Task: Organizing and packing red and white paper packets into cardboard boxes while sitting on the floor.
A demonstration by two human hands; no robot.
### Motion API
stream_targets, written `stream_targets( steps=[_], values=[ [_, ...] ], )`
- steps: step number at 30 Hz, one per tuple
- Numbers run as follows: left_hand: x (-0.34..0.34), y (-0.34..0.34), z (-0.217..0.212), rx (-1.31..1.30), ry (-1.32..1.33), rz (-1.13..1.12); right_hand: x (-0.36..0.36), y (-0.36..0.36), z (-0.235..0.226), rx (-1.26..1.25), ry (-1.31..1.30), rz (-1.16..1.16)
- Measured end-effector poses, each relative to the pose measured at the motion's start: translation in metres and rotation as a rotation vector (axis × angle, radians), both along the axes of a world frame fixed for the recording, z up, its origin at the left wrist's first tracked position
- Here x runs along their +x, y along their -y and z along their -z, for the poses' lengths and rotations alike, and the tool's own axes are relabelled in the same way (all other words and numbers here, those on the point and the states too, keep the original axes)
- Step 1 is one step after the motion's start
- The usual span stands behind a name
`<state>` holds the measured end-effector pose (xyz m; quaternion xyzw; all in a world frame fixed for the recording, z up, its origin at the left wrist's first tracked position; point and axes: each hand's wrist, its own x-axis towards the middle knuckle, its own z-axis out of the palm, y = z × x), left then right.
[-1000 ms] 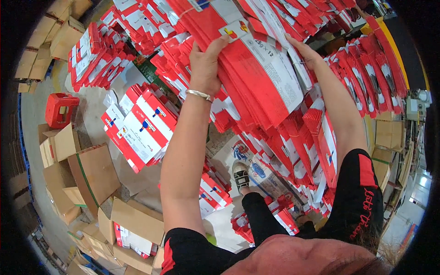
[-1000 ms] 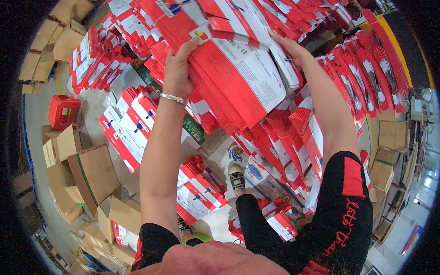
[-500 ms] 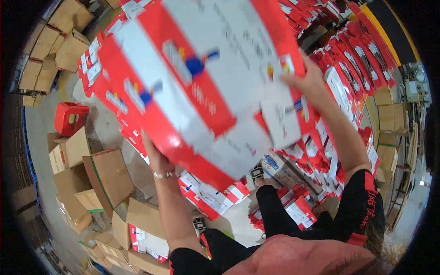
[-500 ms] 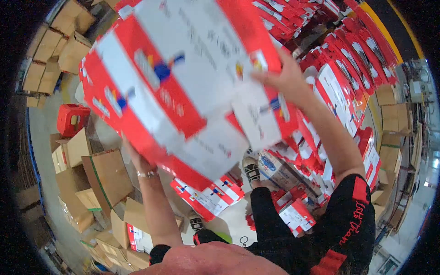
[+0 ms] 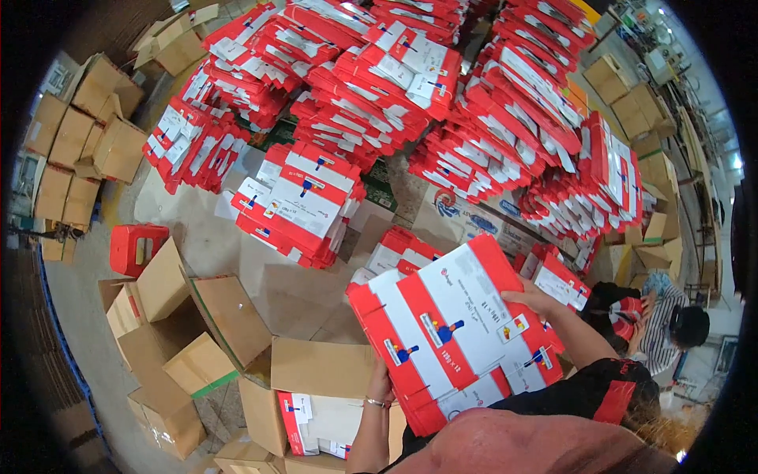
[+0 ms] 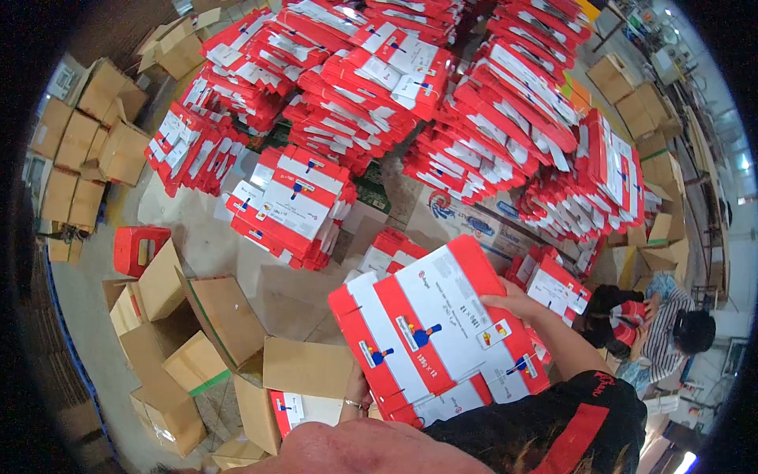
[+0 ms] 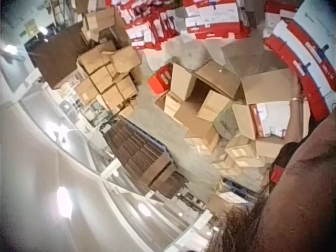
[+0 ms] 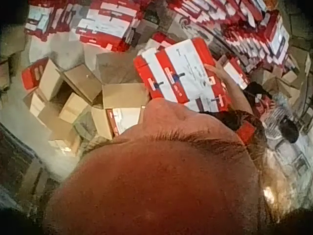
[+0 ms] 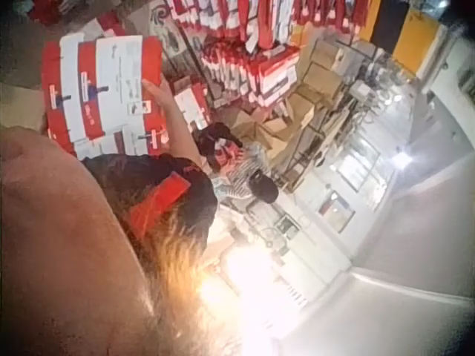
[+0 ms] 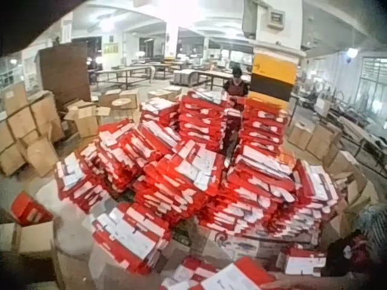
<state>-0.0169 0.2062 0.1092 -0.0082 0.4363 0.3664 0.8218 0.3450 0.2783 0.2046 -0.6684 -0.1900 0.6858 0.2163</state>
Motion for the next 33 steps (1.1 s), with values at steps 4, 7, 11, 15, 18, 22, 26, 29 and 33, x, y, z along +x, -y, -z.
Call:
stream_targets(
  steps=[4,7,11,15,18,22,26,29,33],
  values=[
    [-0.027,0.051,0.035,-0.086,0.003,0.103,-0.009,0.043,0.012,-0.006,-0.108,0.040],
    [-0.022,0.064,0.063,-0.236,0.067,0.145,0.002,0.064,0.048,-0.087,-0.103,0.037],
    [-0.002,0.086,0.114,-0.163,-0.094,0.047,0.024,0.080,0.126,0.070,0.006,-0.049],
    [0.016,0.108,0.134,-0.001,-0.469,0.051,0.035,0.054,0.153,0.079,-0.047,-0.097],
    [0.012,0.123,0.148,0.160,-0.711,0.178,0.035,0.034,0.181,0.079,-0.136,-0.146],
    [0.021,0.129,0.137,0.043,-0.479,-0.164,0.024,0.019,0.178,0.123,-0.255,-0.163],
    [0.023,0.129,0.129,0.048,-0.529,-0.139,0.015,0.017,0.183,0.168,-0.239,-0.206],
    [0.023,0.131,0.127,0.073,-0.536,-0.131,0.010,0.021,0.186,0.259,-0.238,-0.183],
    [0.023,0.139,0.117,0.118,-0.563,-0.152,0.009,0.033,0.164,0.181,-0.207,-0.213]
  ],
)
